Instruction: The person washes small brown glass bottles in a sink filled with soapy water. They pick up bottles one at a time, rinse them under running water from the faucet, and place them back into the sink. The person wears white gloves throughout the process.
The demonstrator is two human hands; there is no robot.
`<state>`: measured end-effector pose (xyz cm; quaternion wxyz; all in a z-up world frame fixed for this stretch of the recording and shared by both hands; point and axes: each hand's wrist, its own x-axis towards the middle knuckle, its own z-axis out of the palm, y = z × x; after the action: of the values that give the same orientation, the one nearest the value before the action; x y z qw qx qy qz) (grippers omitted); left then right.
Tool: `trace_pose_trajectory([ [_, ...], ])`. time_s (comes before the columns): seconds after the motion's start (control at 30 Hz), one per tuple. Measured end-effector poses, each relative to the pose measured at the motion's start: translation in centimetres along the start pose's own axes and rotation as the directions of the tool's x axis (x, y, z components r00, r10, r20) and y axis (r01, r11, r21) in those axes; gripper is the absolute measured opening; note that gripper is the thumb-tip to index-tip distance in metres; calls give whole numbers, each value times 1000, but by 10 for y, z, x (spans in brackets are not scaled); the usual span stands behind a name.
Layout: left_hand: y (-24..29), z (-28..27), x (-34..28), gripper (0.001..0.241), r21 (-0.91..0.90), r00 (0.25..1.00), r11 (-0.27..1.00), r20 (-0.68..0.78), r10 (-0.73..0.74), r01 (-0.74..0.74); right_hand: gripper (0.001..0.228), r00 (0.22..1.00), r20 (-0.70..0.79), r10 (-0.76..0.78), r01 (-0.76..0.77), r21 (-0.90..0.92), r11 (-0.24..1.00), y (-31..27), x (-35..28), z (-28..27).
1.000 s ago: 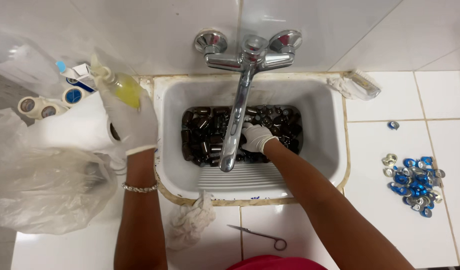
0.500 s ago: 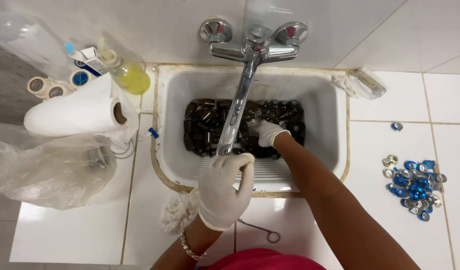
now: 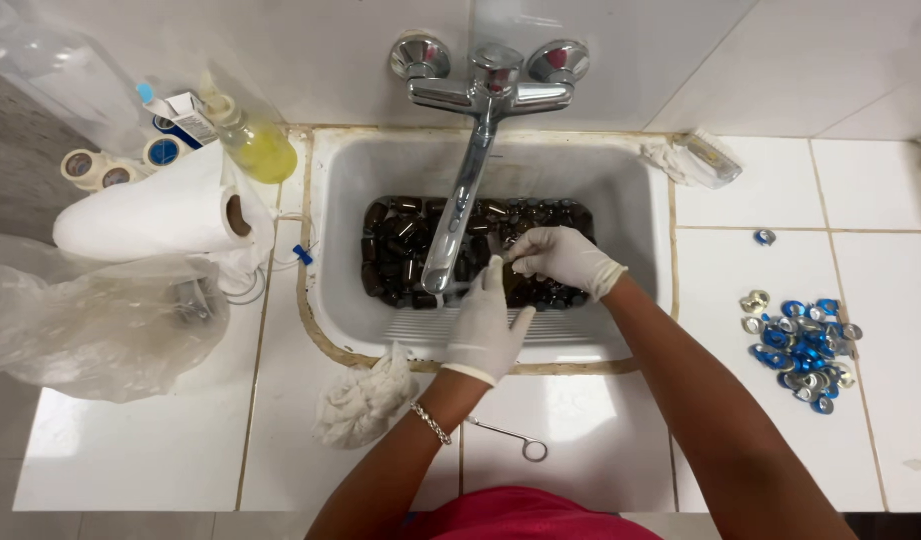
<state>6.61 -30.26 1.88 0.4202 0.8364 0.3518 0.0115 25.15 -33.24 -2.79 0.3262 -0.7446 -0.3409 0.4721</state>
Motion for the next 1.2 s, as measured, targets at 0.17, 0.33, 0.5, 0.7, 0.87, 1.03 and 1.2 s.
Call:
trace_pose_trajectory([
  [0.17, -49, 47, 22, 69, 83, 999, 996, -37, 23, -20, 24, 997, -40, -65, 74, 299, 952, 1, -39, 20],
  [0.33, -91, 72, 37, 60, 140, 993, 987, -84, 89, -77, 19, 993, -73, -97, 117, 376, 919, 26, -41, 34],
  [0.5, -98, 65, 40, 52, 144, 997, 987, 4, 74, -74, 26, 984, -114, -140, 171, 334, 927, 50, -29, 40],
  [0.7, -121, 85, 54, 45, 195, 999, 981, 44, 2, -10, 27, 980, -166, -112, 144, 198, 969, 64, -13, 59],
  [0.87, -126, 87, 59, 45, 224, 997, 975, 75, -4, -13, 25, 981, -171, -94, 114, 109, 987, 62, -11, 63],
  [1.03, -112, 71, 52, 40, 210, 989, 978, 143, -42, 12, 25, 987, -159, -37, 44, 38, 998, 42, -23, 58],
  [1.2, -120, 68, 55, 36, 148, 981, 987, 172, -92, 67, 27, 996, -70, -63, 74, 177, 981, 54, -17, 57],
])
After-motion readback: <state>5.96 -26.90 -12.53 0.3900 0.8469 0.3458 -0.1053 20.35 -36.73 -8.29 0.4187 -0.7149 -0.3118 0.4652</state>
